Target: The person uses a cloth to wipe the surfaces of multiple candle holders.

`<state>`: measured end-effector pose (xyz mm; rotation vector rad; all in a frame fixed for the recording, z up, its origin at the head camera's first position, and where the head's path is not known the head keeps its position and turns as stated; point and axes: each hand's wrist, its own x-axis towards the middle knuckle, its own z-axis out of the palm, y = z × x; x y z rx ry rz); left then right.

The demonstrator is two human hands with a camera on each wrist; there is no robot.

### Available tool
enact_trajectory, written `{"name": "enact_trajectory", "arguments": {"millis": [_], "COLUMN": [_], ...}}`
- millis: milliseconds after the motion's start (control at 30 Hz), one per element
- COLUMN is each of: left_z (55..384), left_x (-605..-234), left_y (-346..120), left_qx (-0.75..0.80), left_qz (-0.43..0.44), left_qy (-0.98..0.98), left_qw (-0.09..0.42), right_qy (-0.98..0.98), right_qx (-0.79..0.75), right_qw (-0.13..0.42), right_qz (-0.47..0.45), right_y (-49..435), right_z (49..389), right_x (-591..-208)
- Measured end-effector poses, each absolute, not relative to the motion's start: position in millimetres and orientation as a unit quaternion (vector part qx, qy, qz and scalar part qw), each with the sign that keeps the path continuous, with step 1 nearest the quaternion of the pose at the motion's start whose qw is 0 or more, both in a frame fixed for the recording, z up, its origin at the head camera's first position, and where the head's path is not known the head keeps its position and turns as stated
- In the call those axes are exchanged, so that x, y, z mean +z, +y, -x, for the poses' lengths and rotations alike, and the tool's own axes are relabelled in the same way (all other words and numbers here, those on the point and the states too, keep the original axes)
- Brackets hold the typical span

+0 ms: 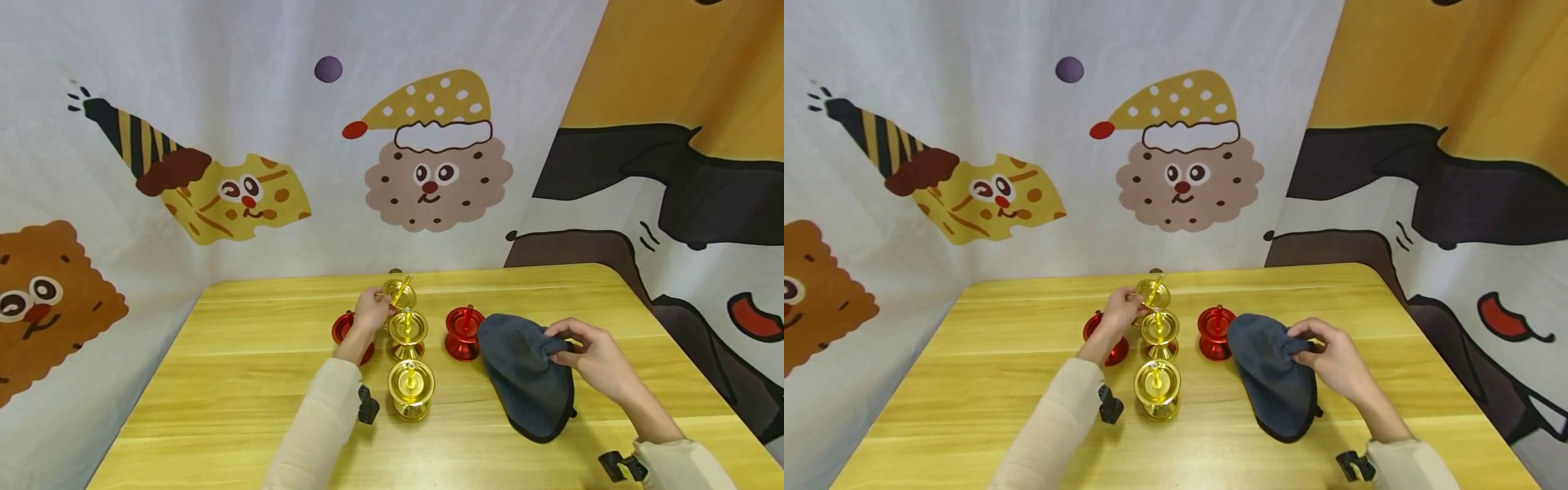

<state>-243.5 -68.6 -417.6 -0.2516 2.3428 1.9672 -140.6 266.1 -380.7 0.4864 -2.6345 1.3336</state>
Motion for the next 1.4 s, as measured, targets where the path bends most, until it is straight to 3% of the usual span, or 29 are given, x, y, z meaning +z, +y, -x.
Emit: {"name": "enact_trajectory", "arguments": {"millis": [533,800,967,1200,1400], "left_z": [210,176,162,151,146], "left_x": [-333,-309,-310,-316,-324], "left_y": [-75,-72,-63,-53,-53], "left_qx": [0.74,0.797,0.782,0.78,0.78], "left_qz": [0.007,-0.055,-0.078,-0.092,-0.102], "left_qy": [0.672,0.596,0.604,0.593,0.586], "left_qw": [0.016,0.083,0.132,0.177,0.195], "right_qy": [-0.869,-0.836,-0.78,-0.756,-0.772], "right_qx": [0.446,0.483,0.547,0.551,0.514], "right_qw": [0.117,0.203,0.21,0.21,0.178], "right_qz": [-0.179,-0.163,-0.218,-0.286,-0.327], "right_y": [264,245,219,183,166], "right_z": [137,134,130,129,132], "right_x": [-361,-308,-286,-291,-310]}}
